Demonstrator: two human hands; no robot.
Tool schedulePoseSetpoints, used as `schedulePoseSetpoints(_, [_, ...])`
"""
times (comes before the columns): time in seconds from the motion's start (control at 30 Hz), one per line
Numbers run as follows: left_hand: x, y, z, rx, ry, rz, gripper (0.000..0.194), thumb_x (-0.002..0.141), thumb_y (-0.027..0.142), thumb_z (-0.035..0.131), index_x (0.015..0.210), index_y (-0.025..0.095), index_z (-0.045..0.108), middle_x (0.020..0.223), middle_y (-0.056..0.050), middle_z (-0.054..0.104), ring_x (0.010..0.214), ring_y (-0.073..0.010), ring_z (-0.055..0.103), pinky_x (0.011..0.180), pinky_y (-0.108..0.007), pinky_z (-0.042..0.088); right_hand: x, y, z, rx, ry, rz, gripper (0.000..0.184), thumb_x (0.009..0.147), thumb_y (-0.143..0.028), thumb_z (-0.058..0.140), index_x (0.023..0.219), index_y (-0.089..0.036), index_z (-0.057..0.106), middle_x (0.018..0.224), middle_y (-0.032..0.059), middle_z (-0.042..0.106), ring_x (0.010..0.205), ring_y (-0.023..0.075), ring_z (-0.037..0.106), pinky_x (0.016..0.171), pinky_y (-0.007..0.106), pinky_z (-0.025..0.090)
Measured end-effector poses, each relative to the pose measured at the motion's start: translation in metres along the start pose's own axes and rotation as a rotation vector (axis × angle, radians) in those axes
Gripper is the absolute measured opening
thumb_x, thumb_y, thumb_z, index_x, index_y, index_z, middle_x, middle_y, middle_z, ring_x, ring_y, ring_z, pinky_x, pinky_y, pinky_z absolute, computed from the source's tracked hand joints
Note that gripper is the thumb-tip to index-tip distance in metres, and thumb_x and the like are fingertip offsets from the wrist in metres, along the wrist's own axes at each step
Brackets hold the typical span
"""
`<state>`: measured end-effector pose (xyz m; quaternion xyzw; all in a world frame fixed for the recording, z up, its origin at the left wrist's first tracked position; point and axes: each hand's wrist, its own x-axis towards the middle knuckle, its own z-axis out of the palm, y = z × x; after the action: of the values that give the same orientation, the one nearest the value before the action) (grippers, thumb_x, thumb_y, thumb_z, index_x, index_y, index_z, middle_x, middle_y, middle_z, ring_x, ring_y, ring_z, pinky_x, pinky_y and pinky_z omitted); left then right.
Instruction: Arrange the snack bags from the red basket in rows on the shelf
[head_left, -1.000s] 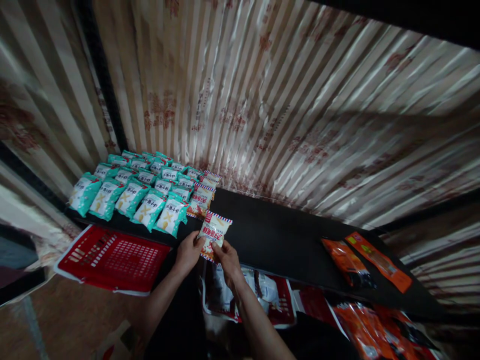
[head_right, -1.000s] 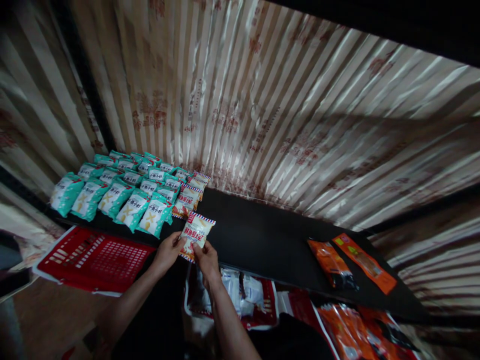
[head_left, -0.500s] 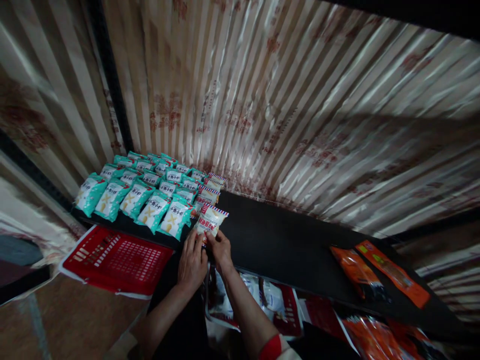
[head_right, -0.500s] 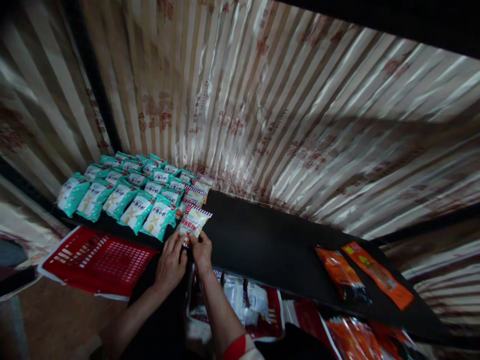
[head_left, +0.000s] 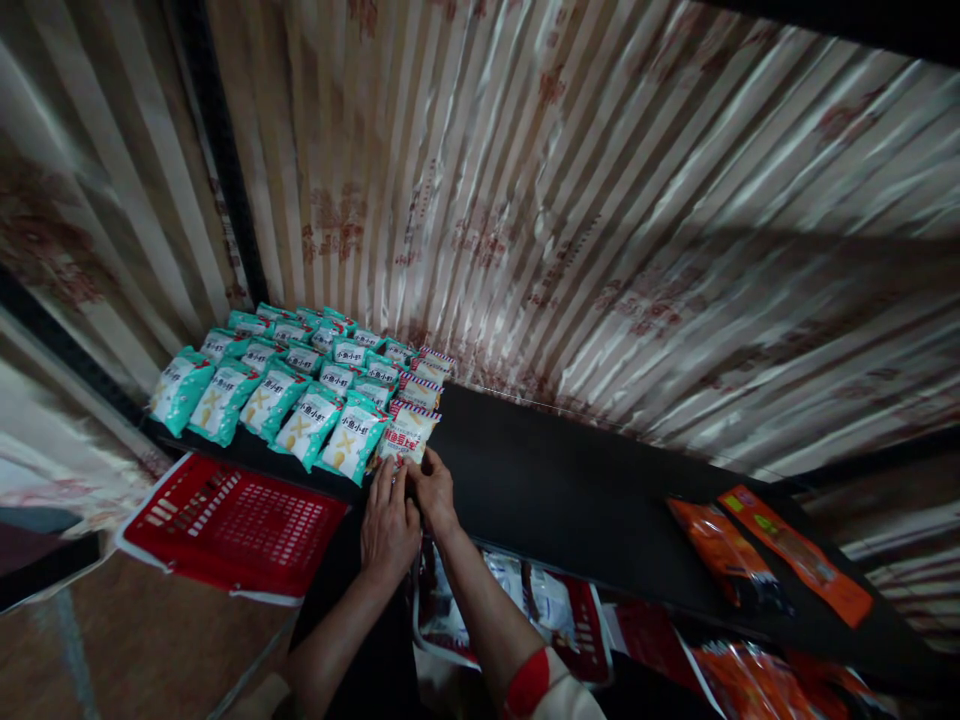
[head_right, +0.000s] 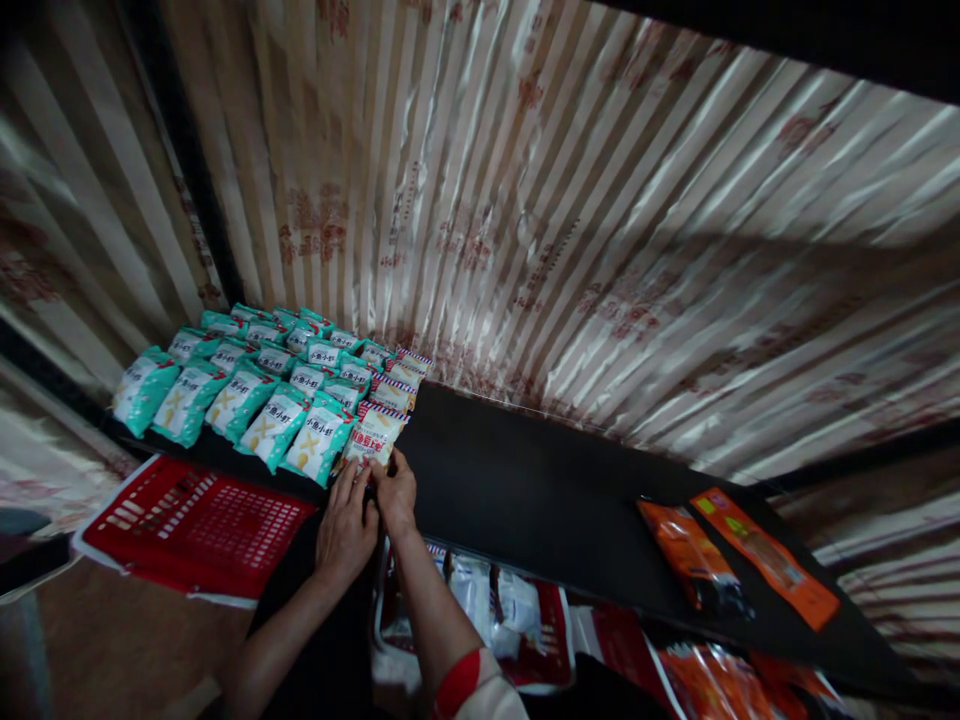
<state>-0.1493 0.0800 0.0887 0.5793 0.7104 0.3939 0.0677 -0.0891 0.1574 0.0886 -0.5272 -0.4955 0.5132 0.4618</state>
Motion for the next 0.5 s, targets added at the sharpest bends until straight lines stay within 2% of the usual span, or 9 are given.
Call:
schedulePoseSetpoints(0.1, [-0.0005, -0.0013, 0.0024, 0.009, 0.002, 0.001, 0.052, 0.079, 0.012, 0.042, 0.13, 0.012, 0.041, 0.141, -0.012, 0.036, 0.131, -0.025, 0.031, 0.107, -0.044, 0.033, 0.0012, 0.0014, -0.0001, 0.011, 0.023, -0.047, 0.047, 0.066, -0.032, 0.064, 0.112, -0.02, 0.057, 0.099, 0.0035, 0.069, 0.083, 0.018, 0.065, 0.076, 0.029, 0.052])
schedulePoseSetpoints(0.2, [-0.001, -0.0021, 0.0053, 0.013, 0.008, 0.014, 0.053, 0.079, 0.012, 0.041, 0.131, 0.011, 0.039, 0.14, -0.014, 0.039, 0.132, -0.0249, 0.03, 0.108, -0.045, 0.032, 0.0025, 0.0027, -0.0001, 0.043, 0.013, -0.058, 0.048, 0.068, -0.032, 0.062, 0.114, -0.019, 0.056, 0.103, 0.0042, 0.068, 0.086, 0.0185, 0.065, 0.079, 0.03, 0.052])
schedulePoseSetpoints(0.4, [-0.0007, -0.0014, 0.0067, 0.025, 0.008, 0.018, 0.056, 0.077, 0.011, 0.041, 0.133, 0.01, 0.036, 0.138, -0.014, 0.041, 0.133, -0.0248, 0.029, 0.107, -0.045, 0.032, 0.0066, 0.0041, 0.0009, 0.034, -0.014, -0.05, 0.046, 0.069, -0.031, 0.061, 0.113, -0.02, 0.058, 0.099, 0.0024, 0.069, 0.085, 0.0181, 0.064, 0.08, 0.03, 0.051])
schedulePoseSetpoints(0.5, [-0.0004, -0.0007, 0.0066, 0.018, 0.014, 0.016, 0.056, 0.077, 0.01, 0.04, 0.133, 0.01, 0.036, 0.139, -0.014, 0.041, 0.133, -0.0246, 0.029, 0.108, -0.045, 0.032, 0.0064, 0.0054, 0.0017, 0.038, 0.015, -0.03, 0.054, 0.068, -0.033, 0.062, 0.119, -0.019, 0.054, 0.098, 0.0033, 0.07, 0.084, 0.0184, 0.065, 0.076, 0.03, 0.053])
